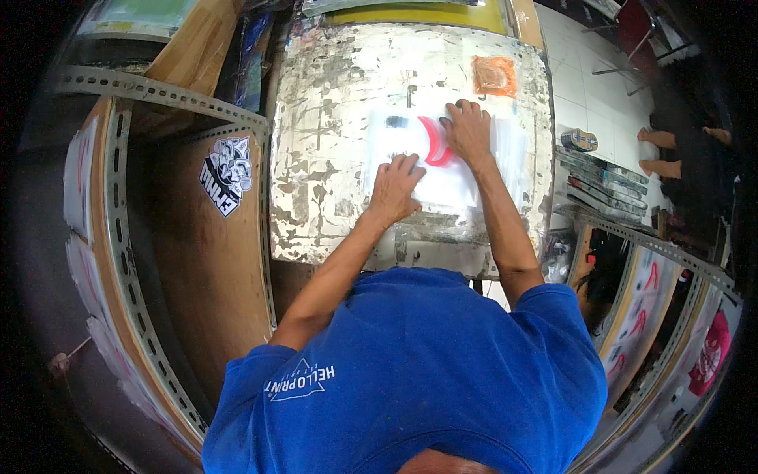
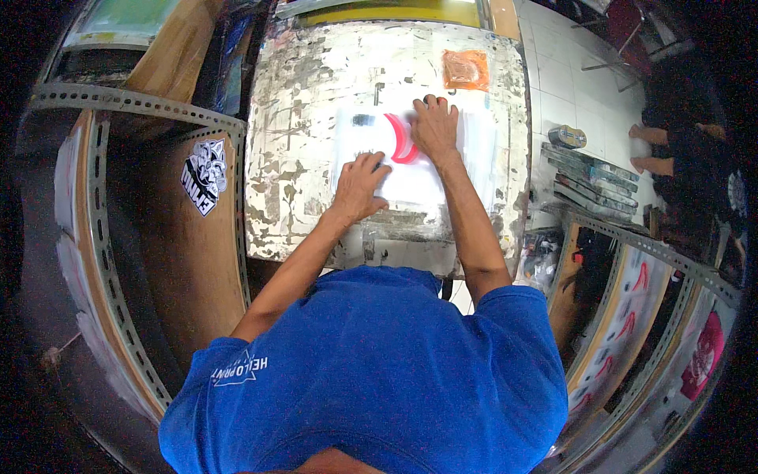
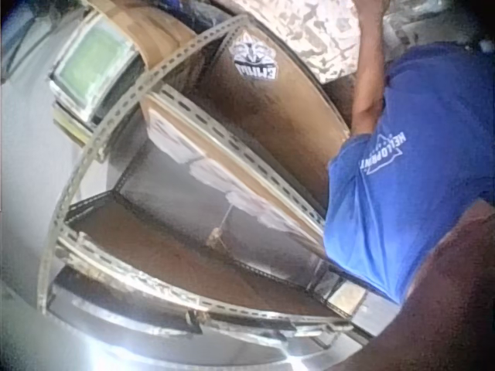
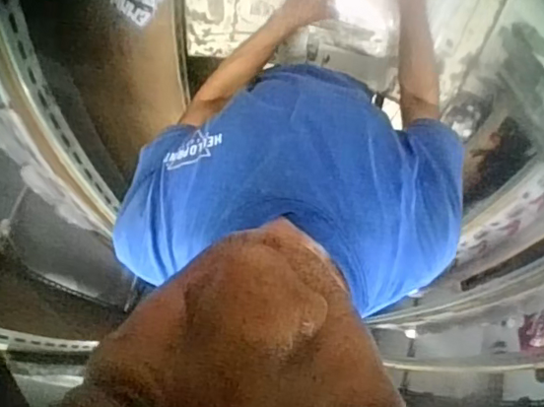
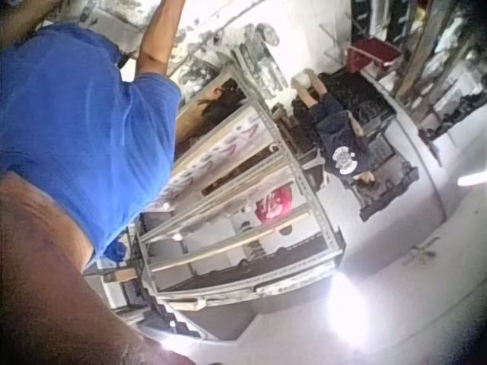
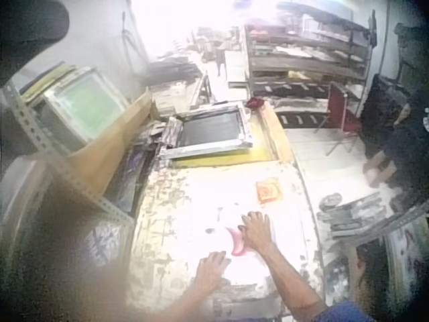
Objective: The person organizes printed plastic sleeves on a table, bundles them together, and places the bundle onto a shelf in a printing workshop.
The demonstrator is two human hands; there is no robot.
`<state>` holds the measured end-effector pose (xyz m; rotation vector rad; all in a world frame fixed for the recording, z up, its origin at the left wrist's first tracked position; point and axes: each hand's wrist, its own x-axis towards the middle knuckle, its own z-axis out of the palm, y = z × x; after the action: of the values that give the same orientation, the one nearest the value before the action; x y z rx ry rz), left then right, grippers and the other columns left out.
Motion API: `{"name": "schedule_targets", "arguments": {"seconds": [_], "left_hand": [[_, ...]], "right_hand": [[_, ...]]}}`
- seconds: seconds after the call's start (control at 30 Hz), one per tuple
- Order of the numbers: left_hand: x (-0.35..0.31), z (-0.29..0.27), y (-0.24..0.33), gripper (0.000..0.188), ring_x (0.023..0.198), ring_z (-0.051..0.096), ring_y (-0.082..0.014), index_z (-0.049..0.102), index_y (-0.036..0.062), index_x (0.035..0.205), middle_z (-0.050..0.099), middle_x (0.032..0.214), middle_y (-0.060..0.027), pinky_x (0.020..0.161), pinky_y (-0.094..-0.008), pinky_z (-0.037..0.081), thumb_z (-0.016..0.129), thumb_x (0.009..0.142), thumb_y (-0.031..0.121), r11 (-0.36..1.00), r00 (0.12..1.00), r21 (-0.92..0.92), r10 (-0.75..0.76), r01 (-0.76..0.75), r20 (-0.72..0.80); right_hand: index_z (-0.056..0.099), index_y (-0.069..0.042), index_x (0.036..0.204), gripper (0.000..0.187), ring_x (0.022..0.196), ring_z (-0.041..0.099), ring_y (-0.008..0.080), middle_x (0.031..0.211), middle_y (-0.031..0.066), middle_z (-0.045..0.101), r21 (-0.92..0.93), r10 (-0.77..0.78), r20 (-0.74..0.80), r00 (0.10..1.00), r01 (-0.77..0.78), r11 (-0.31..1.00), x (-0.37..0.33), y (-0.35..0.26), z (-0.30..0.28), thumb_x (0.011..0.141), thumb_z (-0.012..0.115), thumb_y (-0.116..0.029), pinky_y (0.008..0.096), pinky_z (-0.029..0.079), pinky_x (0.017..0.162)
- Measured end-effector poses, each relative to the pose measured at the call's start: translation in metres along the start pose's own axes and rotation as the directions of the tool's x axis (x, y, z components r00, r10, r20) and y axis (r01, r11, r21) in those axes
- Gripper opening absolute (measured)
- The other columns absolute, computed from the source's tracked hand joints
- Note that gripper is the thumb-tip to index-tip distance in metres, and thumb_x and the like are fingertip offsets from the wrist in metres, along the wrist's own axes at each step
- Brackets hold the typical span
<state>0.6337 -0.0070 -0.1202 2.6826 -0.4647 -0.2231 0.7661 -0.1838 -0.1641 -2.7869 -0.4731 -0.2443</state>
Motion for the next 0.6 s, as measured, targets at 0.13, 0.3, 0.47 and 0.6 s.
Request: {"name": "schedule_targets", "arguments": {"seconds": [0.13,0.3,0.47,0.6], "left_hand": [[-0.003,0.014,0.0,0.064,0.124,0.045,-0.0287,0.062,0.0138,0.116,0.05,0.135,-0.008,0.096,-0.045,0.039,0.086,0.057,0.019,1.0,0.999,-0.016,0.004,-0.005,-0.052],[-0.001,0.015,0.002,0.061,0.123,0.046,-0.0277,0.063,0.0139,0.113,0.051,0.133,-0.0061,0.095,-0.0448,0.04,0.086,0.057,0.018,1.0,0.997,-0.024,-0.001,0.0,-0.076],[-0.001,0.013,0.004,0.061,0.124,0.045,-0.0267,0.064,0.0142,0.113,0.052,0.133,-0.0058,0.094,-0.0446,0.04,0.086,0.056,0.018,0.998,0.997,-0.037,-0.05,0.048,-0.06],[-0.001,0.009,0.004,0.062,0.124,0.046,-0.0267,0.064,0.0145,0.114,0.053,0.131,-0.0061,0.094,-0.0444,0.041,0.086,0.057,0.021,0.998,0.997,-0.057,-0.035,0.031,-0.062]], "right_hand": [[0.069,-0.009,0.098,0.023,0.098,0.054,0.027,0.101,0.0092,0.062,0.067,0.004,0.008,1.0,-0.005,0.998,-0.005,0.001,0.0,0.084,0.066,-0.027,0.0451,0.039,0.088],[0.065,-0.009,0.108,0.036,0.102,0.054,0.029,0.109,0.0114,0.061,0.094,-0.063,-0.045,0.997,0.067,0.993,-0.012,0.006,-0.002,0.076,0.073,-0.024,0.043,0.041,0.087],[0.058,-0.011,0.119,0.062,0.111,0.052,0.0318,0.121,0.0119,0.056,0.188,-0.173,0.187,0.967,0.138,0.972,-0.046,-0.03,-0.043,0.063,0.08,-0.024,0.0448,0.044,0.085],[0.059,-0.017,0.122,0.071,0.117,0.051,0.0316,0.129,0.0085,0.051,0.12,-0.161,0.315,0.935,0.129,0.984,-0.063,-0.036,-0.04,0.056,0.085,-0.019,0.0476,0.044,0.088]]}}
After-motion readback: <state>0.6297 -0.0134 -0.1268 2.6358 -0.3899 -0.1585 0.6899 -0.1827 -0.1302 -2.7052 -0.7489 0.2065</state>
